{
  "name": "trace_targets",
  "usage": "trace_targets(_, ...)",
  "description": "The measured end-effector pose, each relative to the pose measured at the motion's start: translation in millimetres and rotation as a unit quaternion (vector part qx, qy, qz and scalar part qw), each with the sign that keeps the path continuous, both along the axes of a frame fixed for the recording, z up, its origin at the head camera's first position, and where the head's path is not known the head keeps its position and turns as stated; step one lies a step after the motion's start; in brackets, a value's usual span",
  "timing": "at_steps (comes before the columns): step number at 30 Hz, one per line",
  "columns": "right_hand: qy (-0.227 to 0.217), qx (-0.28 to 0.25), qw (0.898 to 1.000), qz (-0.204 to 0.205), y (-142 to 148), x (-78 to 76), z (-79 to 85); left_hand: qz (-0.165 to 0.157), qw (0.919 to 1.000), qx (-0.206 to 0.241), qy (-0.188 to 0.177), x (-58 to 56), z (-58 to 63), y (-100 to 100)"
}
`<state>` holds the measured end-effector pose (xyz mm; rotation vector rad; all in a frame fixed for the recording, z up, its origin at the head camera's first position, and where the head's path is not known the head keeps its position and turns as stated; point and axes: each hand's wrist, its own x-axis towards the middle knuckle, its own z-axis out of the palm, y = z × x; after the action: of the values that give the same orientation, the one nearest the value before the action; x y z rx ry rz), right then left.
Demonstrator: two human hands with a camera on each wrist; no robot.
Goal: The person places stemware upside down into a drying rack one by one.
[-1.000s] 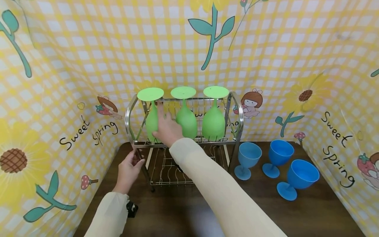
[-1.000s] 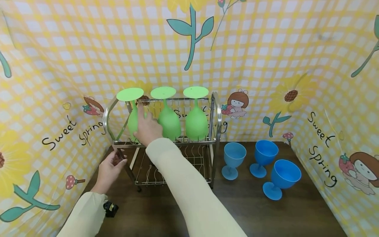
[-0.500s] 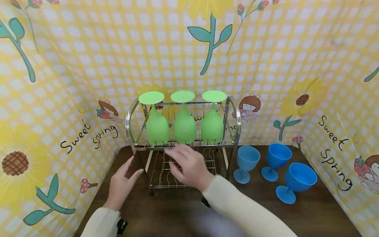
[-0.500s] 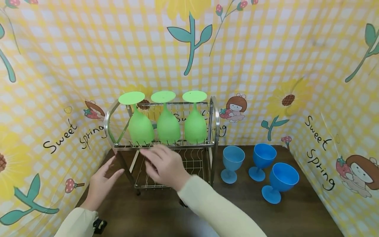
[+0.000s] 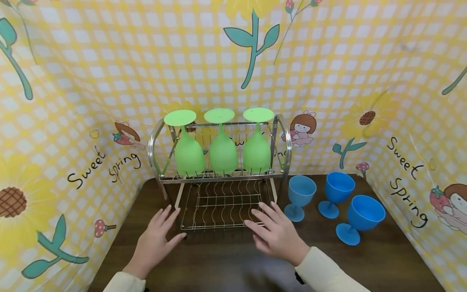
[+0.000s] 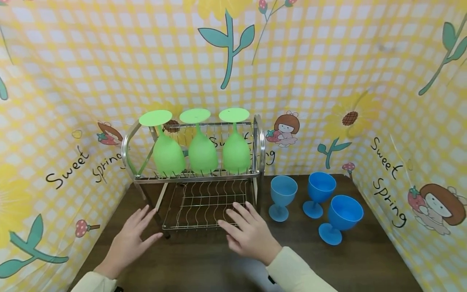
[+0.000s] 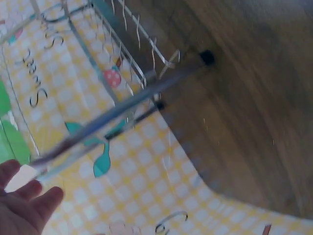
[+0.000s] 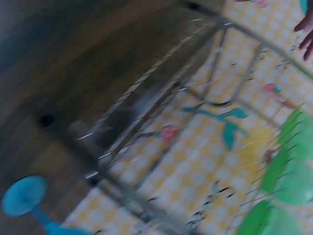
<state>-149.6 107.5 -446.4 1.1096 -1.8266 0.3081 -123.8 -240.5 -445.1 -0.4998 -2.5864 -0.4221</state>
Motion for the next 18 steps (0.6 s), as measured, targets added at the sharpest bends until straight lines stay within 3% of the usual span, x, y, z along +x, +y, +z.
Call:
trace_targets(3, -0.019, 0.015, 0.999, -0.028, 23.5, -1.9, -9.6, -0.014, 0.9991, -0.022, -0.035, -1.6, -4.1, 6.6)
trace_targets(8, -0.05, 0.028, 0.995, -0.087, 64.9, -3.3, -22.5, -0.029, 0.9974, -0.05, -0.043, -8.4, -11.0, 15.3)
trace_targets(14, -0.087, 0.013, 0.986, -0.143, 108.9, 0.8, -25.9, -0.045, 0.9953, -0.049, -0.071, -14.7, -18.2, 31.1)
trace_targets(18, -0.082, -0.014, 0.982, -0.17, 140.0, 3.3, -26.4, -0.049, 0.9951, -0.038, -0.076, -19.6, -24.0, 47.2)
